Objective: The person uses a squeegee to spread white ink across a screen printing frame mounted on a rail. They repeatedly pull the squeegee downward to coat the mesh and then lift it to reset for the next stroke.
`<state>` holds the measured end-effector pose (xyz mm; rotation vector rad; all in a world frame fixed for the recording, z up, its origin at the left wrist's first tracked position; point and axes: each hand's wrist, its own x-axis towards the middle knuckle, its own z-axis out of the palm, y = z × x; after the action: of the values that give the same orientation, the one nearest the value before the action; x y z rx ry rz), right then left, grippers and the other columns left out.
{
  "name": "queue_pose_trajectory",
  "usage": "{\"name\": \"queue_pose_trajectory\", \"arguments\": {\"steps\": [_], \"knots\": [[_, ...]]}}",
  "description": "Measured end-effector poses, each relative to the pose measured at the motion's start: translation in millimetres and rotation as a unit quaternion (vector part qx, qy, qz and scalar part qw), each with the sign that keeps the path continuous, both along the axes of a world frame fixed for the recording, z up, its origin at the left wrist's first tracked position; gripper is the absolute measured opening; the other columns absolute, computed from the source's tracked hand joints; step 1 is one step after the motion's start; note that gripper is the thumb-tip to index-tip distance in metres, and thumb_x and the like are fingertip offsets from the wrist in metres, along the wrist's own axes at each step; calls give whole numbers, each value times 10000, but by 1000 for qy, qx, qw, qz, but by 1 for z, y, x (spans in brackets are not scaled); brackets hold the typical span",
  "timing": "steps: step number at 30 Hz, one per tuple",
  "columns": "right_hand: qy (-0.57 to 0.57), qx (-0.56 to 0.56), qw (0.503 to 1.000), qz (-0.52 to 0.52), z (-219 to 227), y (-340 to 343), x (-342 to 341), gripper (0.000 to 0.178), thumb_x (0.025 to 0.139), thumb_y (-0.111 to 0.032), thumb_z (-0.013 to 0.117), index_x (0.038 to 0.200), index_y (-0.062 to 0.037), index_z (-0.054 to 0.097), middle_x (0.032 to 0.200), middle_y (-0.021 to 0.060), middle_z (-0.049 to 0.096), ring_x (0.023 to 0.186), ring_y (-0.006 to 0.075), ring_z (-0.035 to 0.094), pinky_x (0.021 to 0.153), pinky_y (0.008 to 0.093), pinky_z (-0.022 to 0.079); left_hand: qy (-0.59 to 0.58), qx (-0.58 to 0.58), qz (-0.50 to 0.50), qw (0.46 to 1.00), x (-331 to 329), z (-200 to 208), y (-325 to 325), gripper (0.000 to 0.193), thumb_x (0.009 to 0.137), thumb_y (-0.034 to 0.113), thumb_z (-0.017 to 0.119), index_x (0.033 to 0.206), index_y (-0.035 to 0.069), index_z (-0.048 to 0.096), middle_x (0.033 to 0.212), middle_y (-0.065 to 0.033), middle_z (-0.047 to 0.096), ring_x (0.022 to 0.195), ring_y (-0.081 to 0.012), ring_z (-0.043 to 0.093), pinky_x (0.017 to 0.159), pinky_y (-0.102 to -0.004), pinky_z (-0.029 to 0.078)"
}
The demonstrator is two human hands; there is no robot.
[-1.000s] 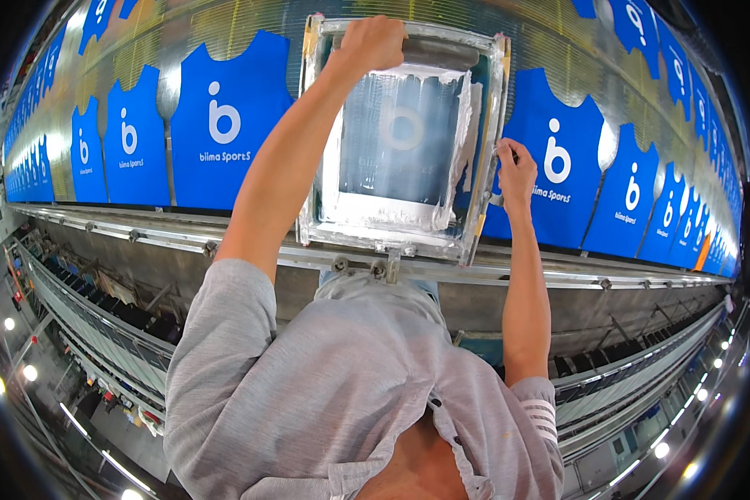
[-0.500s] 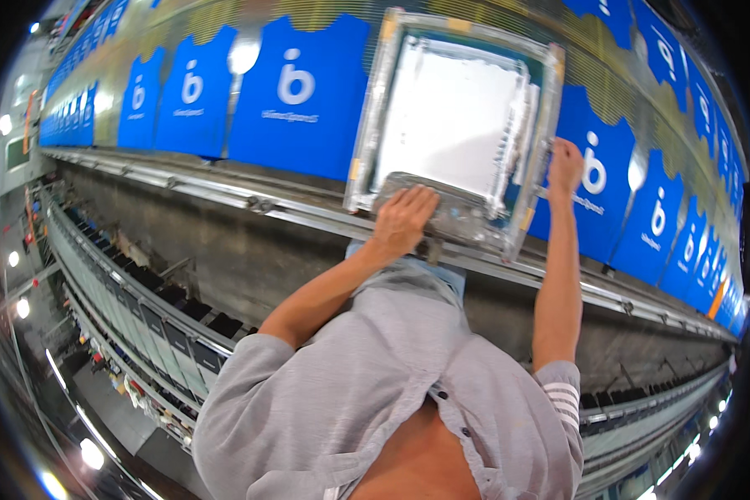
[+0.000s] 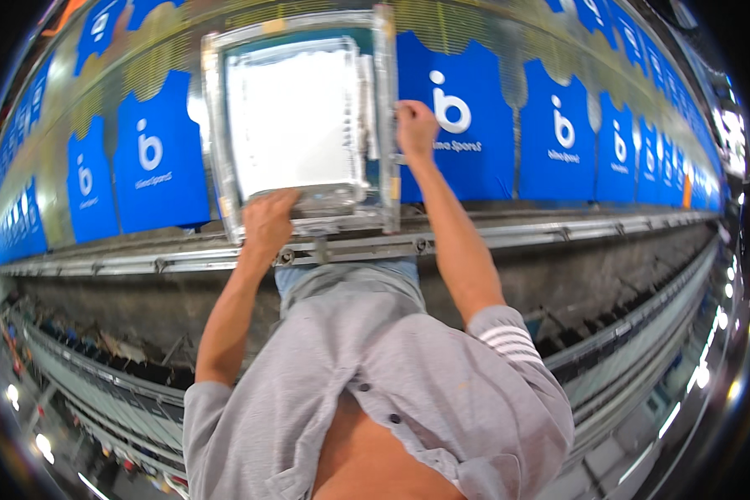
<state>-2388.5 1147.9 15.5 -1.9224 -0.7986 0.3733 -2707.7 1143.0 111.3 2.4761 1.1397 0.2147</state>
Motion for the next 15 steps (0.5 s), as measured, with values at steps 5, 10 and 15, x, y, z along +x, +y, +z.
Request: {"name": "queue_pose_trajectory", "arguments": {"steps": [5, 10, 15], "knots": [[48, -30, 998, -15, 9, 11, -31, 193, 922, -180, 667, 939, -3, 741, 808, 168, 731, 721, 282, 710, 673, 384, 526, 15, -7, -14, 1000, -28, -3, 20, 307, 736, -26, 591, 988, 71, 737, 967, -111, 745, 868, -324, 709, 749, -435, 548], [27, -56, 998, -11, 5, 14, -39, 215, 933, -202, 651, 951, -7, 738, 837, 171, 734, 769, 327, 704, 711, 417, 524, 49, -48, -18, 997, -31, -5, 32, 382, 737, -23, 579, 1044, 112, 763, 924, -130, 743, 806, -352, 703, 711, -450, 546], [-18, -87, 996, -12, -19, 19, -35, 225, 935, -217, 641, 955, -14, 736, 854, 172, 735, 802, 366, 692, 748, 454, 525, 79, -62, -15, 995, -31, -11, 37, 368, 744, -20, 580, 1036, 113, 761, 922, -133, 740, 809, -350, 703, 692, -455, 539]]}}
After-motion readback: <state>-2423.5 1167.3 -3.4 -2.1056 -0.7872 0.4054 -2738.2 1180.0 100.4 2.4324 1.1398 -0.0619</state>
